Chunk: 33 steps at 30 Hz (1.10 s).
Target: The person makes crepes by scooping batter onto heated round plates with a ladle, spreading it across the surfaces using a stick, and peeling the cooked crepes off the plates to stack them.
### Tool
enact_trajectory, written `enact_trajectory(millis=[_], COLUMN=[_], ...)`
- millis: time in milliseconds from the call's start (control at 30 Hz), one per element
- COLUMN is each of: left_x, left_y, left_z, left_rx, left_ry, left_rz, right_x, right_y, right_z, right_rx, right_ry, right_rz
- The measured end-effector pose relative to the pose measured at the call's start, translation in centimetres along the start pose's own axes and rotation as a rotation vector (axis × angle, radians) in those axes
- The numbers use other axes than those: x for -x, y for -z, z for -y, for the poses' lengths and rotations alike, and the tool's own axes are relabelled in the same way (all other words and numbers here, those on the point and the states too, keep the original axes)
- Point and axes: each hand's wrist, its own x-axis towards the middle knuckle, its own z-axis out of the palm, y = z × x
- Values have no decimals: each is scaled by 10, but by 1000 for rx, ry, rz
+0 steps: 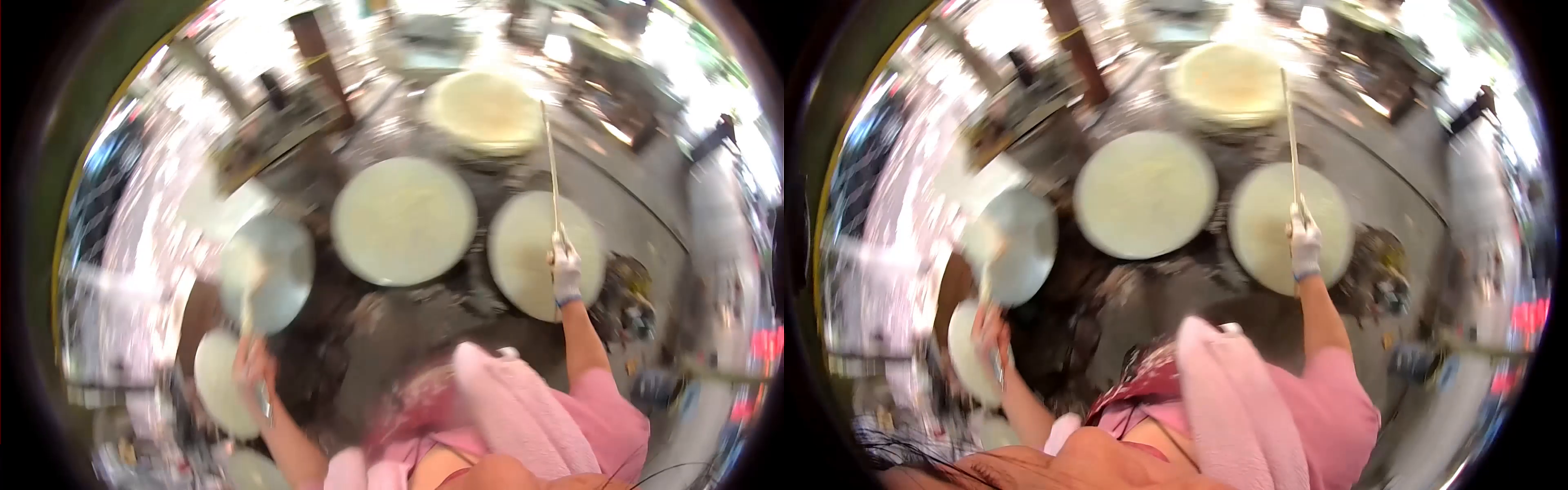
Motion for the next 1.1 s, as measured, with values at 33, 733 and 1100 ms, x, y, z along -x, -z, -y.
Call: enact_trajectory(millis=[33, 733, 1100], left_x=[-14, -319, -264], left_y=[11, 105, 212], left_z=[-10, 115, 77], left_rx=[200, -800, -1009], left_ry=[27, -179, -548], left_rz=[235, 69, -123], right_x=[29, 281, 276], right_y=[-39, -473, -501], right_z=[1, -49, -3], right_rx=[48, 649, 565], right_ry=[-115, 96, 189], right_rz=[214, 732, 832])
